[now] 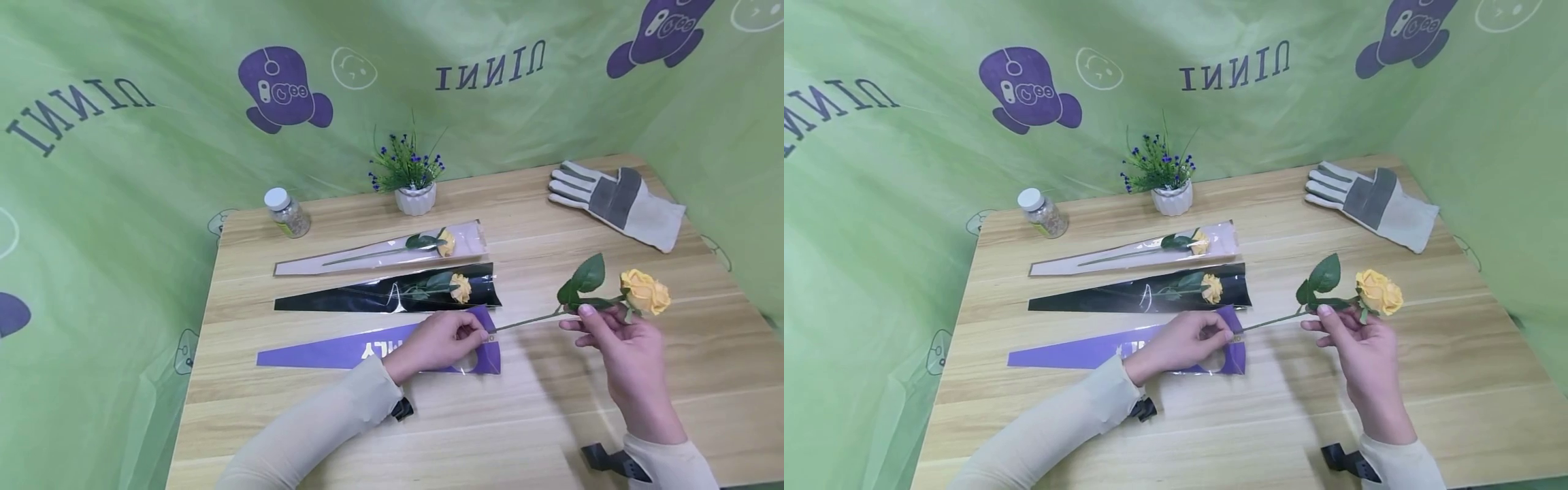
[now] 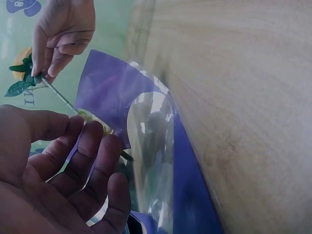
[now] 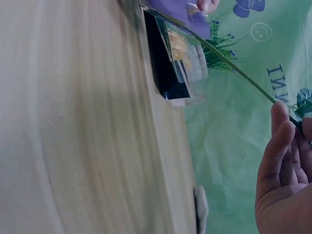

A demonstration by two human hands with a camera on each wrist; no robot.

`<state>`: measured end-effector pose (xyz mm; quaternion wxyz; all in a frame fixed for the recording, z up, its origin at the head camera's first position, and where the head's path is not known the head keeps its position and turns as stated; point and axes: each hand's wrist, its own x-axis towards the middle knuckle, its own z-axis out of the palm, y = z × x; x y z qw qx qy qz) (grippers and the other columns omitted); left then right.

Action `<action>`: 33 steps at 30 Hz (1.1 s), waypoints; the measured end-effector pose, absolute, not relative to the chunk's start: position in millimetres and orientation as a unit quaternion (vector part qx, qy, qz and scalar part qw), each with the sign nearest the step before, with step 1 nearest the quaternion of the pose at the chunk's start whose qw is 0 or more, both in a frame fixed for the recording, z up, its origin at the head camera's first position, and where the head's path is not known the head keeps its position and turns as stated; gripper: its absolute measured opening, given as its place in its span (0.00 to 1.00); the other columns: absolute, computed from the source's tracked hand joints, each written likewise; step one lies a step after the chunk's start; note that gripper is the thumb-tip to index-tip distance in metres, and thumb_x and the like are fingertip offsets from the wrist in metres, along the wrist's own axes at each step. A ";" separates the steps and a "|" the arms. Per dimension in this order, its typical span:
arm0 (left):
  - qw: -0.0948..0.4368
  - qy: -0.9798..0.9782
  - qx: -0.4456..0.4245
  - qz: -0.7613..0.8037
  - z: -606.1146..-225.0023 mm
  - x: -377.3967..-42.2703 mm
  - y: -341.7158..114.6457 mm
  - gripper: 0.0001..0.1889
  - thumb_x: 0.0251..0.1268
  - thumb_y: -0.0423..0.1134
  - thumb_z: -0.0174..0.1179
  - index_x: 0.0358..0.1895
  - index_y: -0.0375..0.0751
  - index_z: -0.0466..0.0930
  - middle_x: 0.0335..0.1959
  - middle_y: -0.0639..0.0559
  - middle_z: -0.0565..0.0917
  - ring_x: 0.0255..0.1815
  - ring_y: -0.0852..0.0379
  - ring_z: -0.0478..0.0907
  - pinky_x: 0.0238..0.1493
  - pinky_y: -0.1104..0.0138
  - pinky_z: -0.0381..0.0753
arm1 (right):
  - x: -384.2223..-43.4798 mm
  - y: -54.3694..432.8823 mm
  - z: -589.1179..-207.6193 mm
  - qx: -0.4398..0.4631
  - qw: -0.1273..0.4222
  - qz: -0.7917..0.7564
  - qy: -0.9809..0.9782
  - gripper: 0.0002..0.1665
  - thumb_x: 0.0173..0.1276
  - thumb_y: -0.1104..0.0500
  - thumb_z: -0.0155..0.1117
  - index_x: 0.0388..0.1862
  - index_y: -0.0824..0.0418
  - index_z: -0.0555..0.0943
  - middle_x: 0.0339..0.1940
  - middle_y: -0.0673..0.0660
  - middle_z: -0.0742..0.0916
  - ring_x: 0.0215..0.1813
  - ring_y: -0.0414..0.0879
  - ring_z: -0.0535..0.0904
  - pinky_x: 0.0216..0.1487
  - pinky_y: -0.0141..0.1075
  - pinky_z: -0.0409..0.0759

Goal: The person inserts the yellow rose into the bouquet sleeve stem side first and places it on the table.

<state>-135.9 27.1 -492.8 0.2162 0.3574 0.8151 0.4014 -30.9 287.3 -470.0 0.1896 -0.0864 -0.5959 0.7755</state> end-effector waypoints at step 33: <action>0.159 0.826 0.384 0.380 -490.6 -140.1 29.5 0.07 0.74 0.47 0.61 0.39 0.53 0.87 0.25 0.69 0.77 0.28 0.72 0.72 0.33 0.77 0.72 | -30.6 248.7 -504.6 -0.064 0.201 0.872 -0.441 0.10 0.80 0.66 0.53 0.39 0.71 0.79 0.34 0.63 0.88 0.28 0.50 0.86 0.29 0.33 0.83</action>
